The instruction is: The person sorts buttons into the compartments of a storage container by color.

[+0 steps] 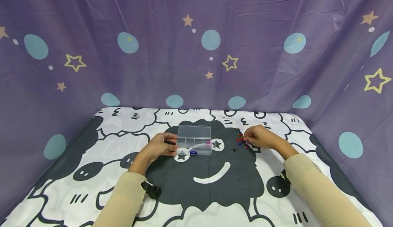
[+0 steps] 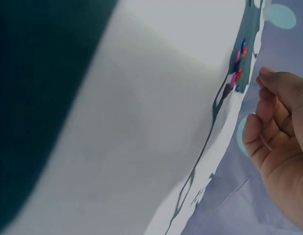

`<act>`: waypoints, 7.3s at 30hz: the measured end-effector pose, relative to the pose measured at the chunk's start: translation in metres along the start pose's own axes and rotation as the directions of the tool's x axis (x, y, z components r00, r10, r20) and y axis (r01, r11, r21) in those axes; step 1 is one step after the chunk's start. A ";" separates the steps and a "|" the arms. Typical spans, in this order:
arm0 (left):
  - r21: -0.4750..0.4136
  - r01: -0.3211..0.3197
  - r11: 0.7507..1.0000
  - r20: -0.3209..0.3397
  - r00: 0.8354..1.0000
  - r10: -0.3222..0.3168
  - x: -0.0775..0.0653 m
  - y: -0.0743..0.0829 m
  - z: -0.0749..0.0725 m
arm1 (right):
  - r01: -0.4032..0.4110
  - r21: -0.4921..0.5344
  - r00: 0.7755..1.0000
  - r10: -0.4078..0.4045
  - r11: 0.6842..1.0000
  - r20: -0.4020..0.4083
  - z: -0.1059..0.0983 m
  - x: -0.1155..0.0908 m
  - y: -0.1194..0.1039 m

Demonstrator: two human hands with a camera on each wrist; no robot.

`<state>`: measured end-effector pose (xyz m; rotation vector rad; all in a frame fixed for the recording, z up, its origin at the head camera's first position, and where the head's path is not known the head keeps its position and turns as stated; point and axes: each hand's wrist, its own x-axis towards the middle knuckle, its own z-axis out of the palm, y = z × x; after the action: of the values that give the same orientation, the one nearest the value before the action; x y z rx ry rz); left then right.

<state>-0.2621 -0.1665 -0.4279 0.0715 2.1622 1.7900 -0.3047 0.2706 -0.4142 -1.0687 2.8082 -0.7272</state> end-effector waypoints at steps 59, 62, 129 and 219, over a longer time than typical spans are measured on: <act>0.012 0.000 1.000 -0.014 1.000 0.001 -0.005 0.002 0.001 | -0.055 0.056 0.993 0.049 0.997 0.112 -0.002 -0.008 0.016; 0.008 -0.001 1.000 -0.011 1.000 0.001 -0.004 0.001 0.002 | -0.045 0.042 0.994 0.040 0.998 0.104 -0.002 -0.006 0.015; 0.008 0.005 1.000 -0.002 1.000 -0.005 -0.004 0.002 0.001 | 0.222 -0.083 0.975 -0.218 0.972 0.051 0.027 0.063 -0.056; -0.007 0.025 1.000 -0.012 1.000 -0.025 -0.001 0.002 -0.001 | 0.016 0.052 0.992 -0.023 0.999 0.126 -0.001 -0.009 -0.001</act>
<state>-0.2621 -0.1669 -0.4254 0.0318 2.1559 1.7883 -0.2977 0.2763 -0.4139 -1.0948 2.6631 -0.7018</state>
